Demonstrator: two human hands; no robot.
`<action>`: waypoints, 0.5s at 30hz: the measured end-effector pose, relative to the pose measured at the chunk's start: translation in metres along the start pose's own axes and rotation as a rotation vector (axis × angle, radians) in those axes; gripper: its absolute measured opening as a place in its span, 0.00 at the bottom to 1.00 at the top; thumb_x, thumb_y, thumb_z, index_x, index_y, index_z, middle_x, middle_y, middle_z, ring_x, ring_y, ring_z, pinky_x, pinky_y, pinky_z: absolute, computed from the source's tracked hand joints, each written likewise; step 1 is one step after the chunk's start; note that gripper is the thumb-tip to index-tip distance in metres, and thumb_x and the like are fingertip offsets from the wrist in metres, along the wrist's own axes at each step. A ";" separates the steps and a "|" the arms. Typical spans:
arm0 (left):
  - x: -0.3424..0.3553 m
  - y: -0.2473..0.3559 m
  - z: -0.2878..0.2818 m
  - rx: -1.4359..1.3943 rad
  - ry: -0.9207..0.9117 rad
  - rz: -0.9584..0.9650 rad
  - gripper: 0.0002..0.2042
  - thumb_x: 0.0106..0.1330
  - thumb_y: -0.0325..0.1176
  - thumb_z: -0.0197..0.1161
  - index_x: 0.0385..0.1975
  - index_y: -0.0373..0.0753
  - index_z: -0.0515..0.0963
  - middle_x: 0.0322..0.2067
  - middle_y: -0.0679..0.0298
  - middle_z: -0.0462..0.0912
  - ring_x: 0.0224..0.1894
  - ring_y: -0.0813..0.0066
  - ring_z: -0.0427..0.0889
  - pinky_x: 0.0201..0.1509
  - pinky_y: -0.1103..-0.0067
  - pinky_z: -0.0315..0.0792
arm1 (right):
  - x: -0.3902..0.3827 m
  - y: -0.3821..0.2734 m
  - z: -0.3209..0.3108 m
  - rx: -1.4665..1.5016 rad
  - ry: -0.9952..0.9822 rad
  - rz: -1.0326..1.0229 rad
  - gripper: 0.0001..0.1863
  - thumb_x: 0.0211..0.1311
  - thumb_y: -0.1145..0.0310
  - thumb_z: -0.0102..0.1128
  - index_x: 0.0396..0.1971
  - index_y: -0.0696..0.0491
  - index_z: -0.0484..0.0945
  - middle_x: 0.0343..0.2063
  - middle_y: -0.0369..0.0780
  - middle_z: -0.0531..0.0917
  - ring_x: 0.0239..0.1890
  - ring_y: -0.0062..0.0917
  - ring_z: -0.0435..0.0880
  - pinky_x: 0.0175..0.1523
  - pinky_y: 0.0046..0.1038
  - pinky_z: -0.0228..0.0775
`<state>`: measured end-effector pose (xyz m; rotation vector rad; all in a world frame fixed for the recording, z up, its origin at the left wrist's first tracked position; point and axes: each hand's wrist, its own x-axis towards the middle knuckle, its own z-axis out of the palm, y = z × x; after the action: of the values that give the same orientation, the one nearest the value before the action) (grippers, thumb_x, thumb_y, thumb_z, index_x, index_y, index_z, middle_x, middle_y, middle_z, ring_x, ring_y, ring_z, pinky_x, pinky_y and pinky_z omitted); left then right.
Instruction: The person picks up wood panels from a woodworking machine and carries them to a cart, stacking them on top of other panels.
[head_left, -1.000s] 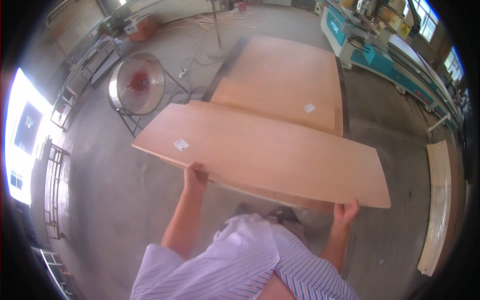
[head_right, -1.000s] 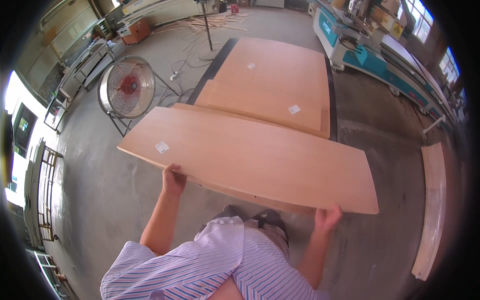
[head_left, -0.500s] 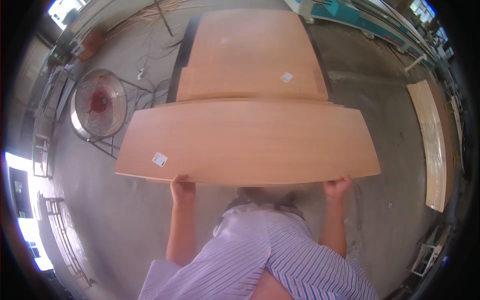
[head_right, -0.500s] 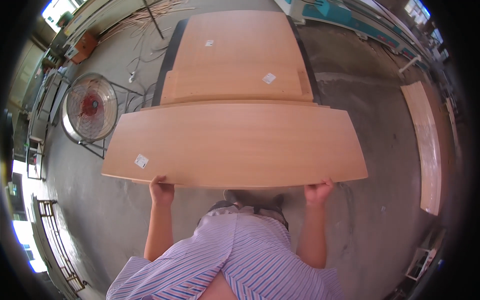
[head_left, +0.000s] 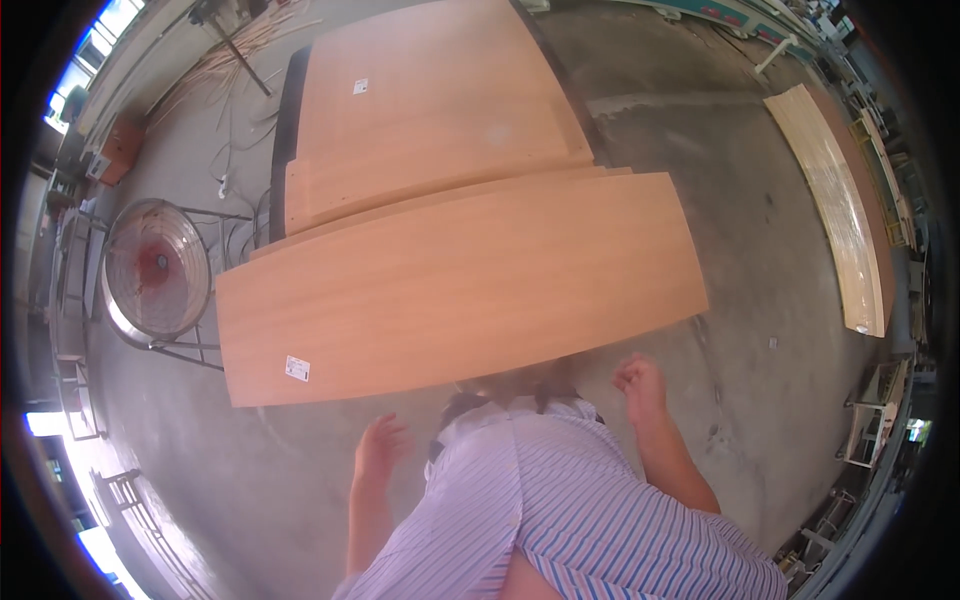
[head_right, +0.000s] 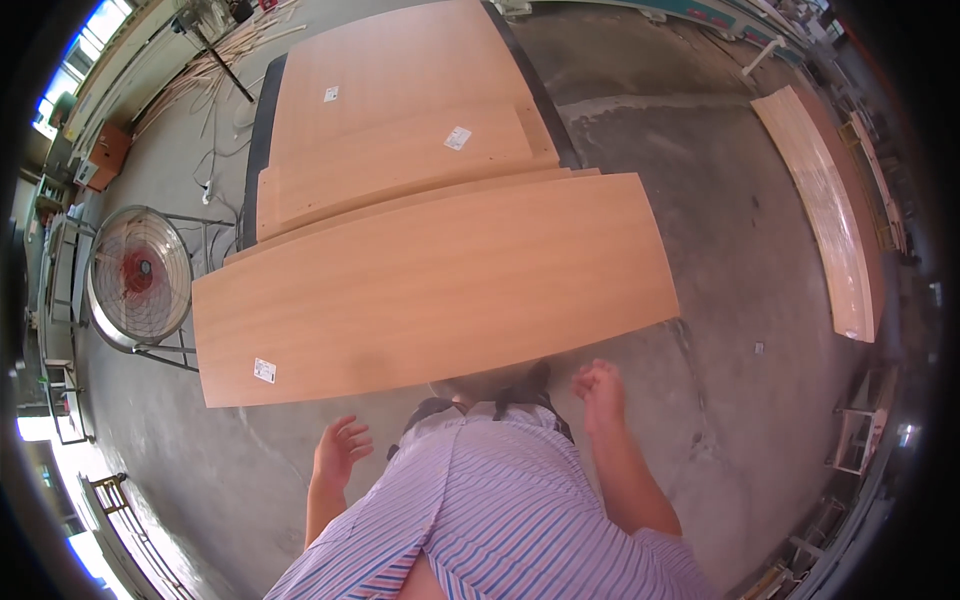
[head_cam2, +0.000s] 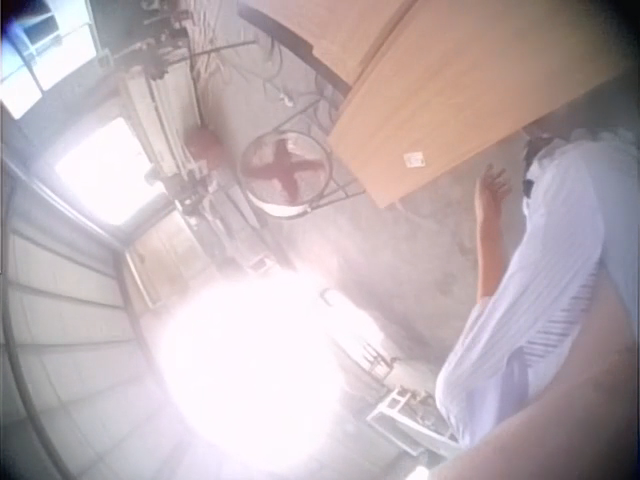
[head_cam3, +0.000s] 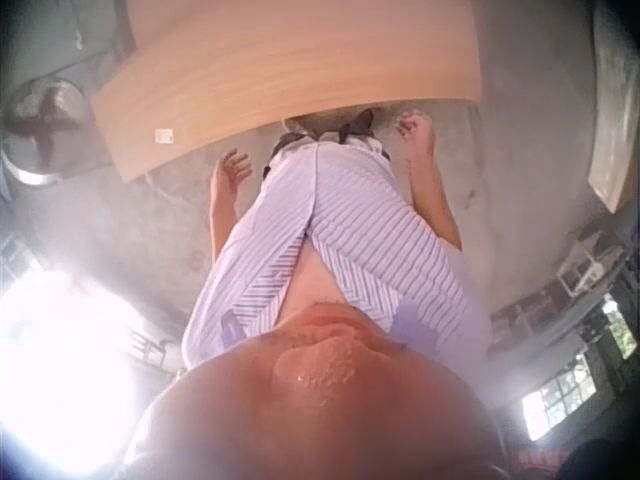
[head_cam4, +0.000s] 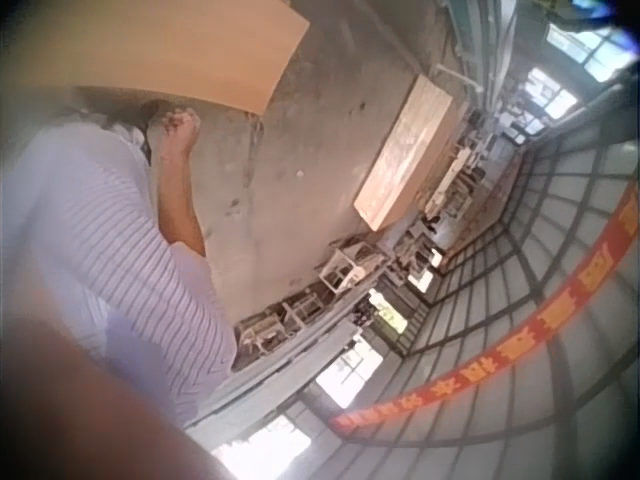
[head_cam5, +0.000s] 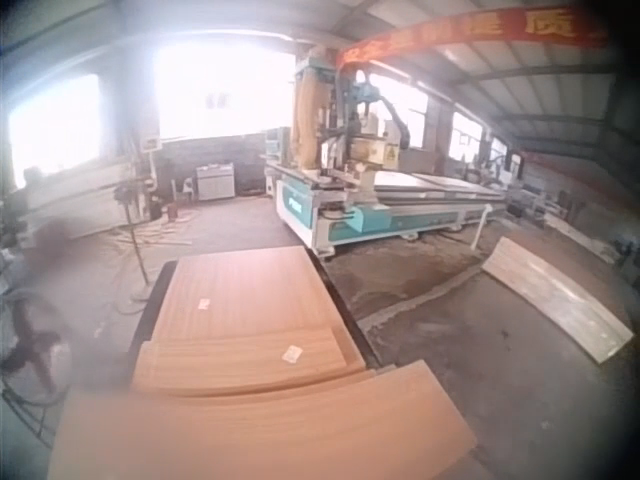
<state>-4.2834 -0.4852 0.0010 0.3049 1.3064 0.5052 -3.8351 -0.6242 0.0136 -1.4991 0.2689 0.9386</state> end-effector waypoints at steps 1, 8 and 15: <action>0.002 0.010 0.016 0.074 -0.022 0.087 0.25 0.68 0.47 0.46 0.57 0.33 0.65 0.46 0.49 0.77 0.37 0.60 0.80 0.43 0.66 0.76 | 0.010 -0.004 -0.001 0.007 -0.001 -0.004 0.19 0.50 0.73 0.48 0.45 0.55 0.65 0.36 0.43 0.73 0.32 0.32 0.76 0.40 0.35 0.72; 0.030 0.033 0.011 -0.096 0.097 0.233 0.29 0.70 0.54 0.45 0.56 0.32 0.62 0.50 0.51 0.73 0.46 0.61 0.76 0.50 0.67 0.72 | 0.094 -0.034 -0.032 0.030 0.121 -0.066 0.12 0.60 0.63 0.51 0.40 0.54 0.71 0.31 0.38 0.76 0.32 0.26 0.78 0.36 0.29 0.70; 0.048 0.023 0.011 -0.118 0.205 0.294 0.18 0.71 0.45 0.50 0.50 0.36 0.68 0.40 0.59 0.77 0.38 0.68 0.76 0.45 0.69 0.74 | 0.128 -0.033 -0.030 -0.194 0.206 -0.218 0.08 0.64 0.63 0.52 0.37 0.51 0.74 0.26 0.33 0.78 0.29 0.18 0.76 0.33 0.22 0.67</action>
<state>-4.2684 -0.4404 -0.0256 0.3558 1.4313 0.8776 -3.7199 -0.5997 -0.0537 -1.7680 0.1613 0.6510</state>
